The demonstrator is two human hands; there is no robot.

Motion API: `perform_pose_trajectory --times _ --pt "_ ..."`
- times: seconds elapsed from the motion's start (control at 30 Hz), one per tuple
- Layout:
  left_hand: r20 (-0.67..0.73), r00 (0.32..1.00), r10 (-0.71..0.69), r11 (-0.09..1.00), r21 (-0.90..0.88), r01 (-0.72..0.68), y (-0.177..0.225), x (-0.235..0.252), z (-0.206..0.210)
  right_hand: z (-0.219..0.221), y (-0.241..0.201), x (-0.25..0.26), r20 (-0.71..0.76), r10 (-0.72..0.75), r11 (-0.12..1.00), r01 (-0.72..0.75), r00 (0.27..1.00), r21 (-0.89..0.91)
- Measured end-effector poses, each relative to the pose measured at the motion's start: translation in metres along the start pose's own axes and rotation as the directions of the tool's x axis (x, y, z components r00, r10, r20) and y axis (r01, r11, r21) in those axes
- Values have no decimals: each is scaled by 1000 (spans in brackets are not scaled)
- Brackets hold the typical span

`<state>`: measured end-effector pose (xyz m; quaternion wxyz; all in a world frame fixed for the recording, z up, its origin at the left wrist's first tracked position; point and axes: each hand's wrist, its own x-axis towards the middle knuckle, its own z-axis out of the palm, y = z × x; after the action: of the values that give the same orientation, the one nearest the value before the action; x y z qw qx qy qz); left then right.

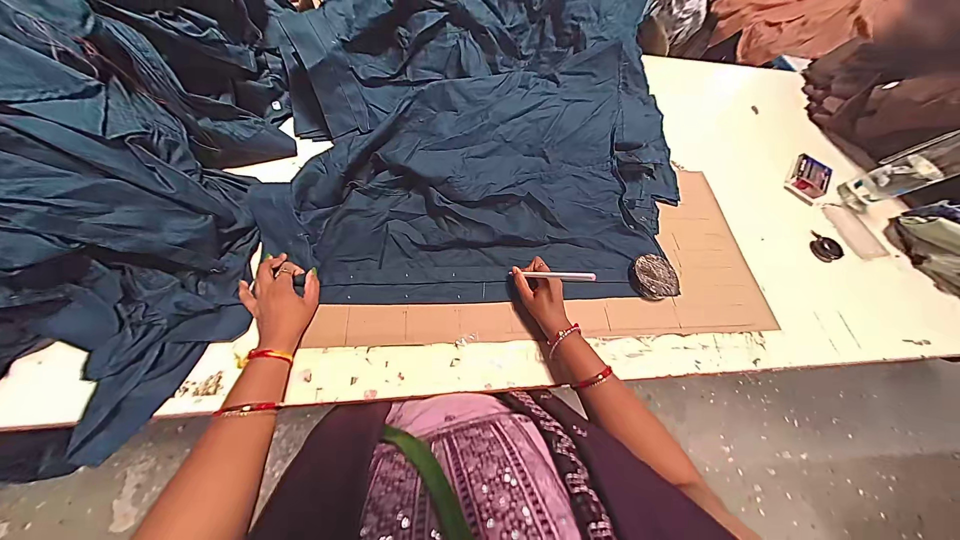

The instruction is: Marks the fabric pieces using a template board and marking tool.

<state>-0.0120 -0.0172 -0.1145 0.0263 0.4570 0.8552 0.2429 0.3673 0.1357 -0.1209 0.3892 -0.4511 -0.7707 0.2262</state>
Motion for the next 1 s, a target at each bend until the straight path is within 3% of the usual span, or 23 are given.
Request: perform_pose_trajectory --times 0.03,0.1,0.17,0.2,0.33,0.53,0.67,0.73,0.77,0.87,0.93,1.0 --pt "3 1000 -2 1000 -2 2 1 -1 0 0 -1 3 4 64 998 -64 998 1" --pt "4 1000 -5 1000 1 5 0 -1 0 -7 -2 12 14 313 922 -307 950 233" --pt "-6 1000 4 1000 -5 -4 -2 0 0 -24 -7 15 17 525 690 -437 851 576" --pt "-11 1000 11 1000 -11 -11 -3 0 0 -38 -7 11 21 558 628 -438 830 643" --pt "-16 999 28 999 -20 -28 -5 0 2 -78 29 -27 67 394 761 -367 916 535" --pt "-22 999 24 1000 -13 -25 -5 0 3 -79 40 -34 67 320 857 -319 945 404" --pt "-15 1000 13 1000 -14 -13 -4 0 4 -76 42 -33 44 109 991 -112 993 67" --pt "-21 1000 18 1000 -13 -18 -4 -2 3 -72 39 -29 3 45 995 -44 999 -95" --pt "-28 999 24 1000 -14 -25 -4 -2 3 -70 39 -25 -46 82 994 -85 996 -69" --pt "-40 999 29 999 -24 -30 -3 0 4 -66 38 -5 -113 304 931 -269 946 246" --pt "-22 1000 21 1000 -19 -21 -3 -2 2 -64 40 -5 -40 330 919 -311 943 243" --pt "-28 999 24 1000 -19 -25 -1 1 1 -62 47 -1 -2 236 964 -234 972 125"
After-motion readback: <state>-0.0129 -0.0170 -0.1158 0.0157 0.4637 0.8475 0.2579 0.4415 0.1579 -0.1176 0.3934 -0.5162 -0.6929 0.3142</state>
